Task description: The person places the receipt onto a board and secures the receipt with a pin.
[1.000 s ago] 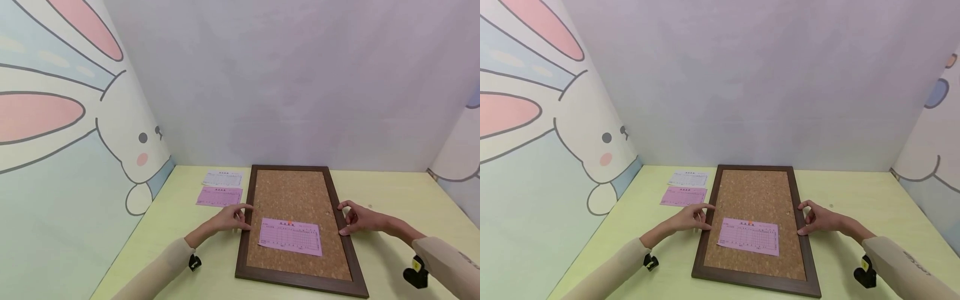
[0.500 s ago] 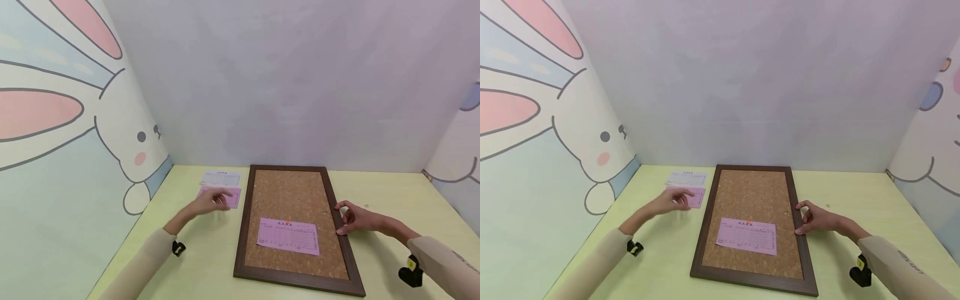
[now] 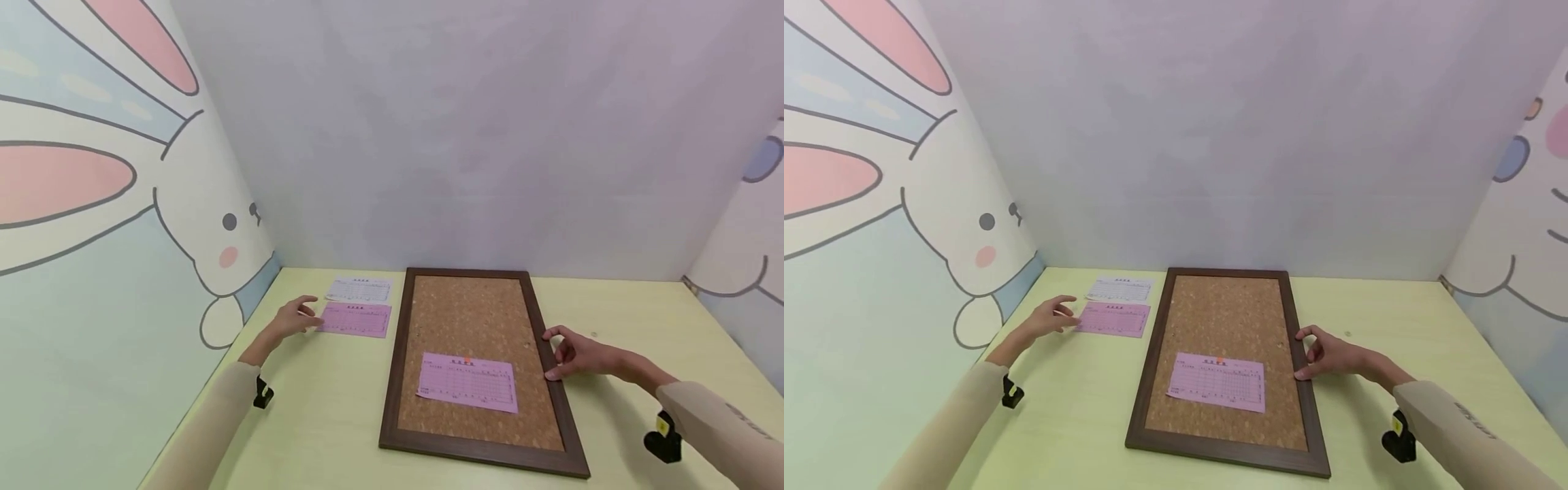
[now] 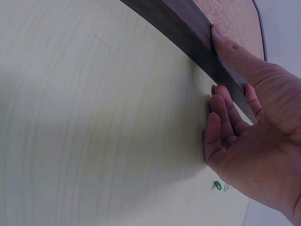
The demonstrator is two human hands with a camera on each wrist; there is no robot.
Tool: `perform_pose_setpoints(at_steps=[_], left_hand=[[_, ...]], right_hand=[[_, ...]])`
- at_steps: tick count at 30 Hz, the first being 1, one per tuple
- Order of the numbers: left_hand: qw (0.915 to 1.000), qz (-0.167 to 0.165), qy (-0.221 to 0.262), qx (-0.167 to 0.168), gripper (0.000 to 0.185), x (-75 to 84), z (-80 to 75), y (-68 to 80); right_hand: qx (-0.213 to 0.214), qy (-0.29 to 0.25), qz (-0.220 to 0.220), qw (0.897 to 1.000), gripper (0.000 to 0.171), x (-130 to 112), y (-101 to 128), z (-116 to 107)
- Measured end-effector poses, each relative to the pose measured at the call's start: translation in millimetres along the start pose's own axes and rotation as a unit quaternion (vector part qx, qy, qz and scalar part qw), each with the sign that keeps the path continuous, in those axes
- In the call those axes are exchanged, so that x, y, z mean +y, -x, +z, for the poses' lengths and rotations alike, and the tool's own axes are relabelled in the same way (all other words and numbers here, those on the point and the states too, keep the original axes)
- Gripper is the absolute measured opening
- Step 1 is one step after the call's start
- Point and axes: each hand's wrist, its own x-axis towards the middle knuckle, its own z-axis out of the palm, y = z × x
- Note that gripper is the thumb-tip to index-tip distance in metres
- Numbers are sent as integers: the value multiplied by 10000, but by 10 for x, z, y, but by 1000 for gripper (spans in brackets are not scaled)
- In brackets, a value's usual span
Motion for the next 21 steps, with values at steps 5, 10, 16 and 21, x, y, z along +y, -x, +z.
perform_pose_setpoints(at_steps=[5,10,16,21], left_hand=[[9996,-124,-157,208,69,-174,0,-44],[9996,-68,-278,4,69,-203,7,-124],[9980,85,-558,-269,69,-138,-7,-176],[9961,150,-765,-414,67,-99,32,-171]], right_hand=[[-58,-162,-92,9998,73,23,-5,8],[-23,-170,-15,9999,74,10,-23,-16],[82,-162,178,9997,75,-57,-49,-35],[39,-127,334,9994,74,-48,-9,-2]])
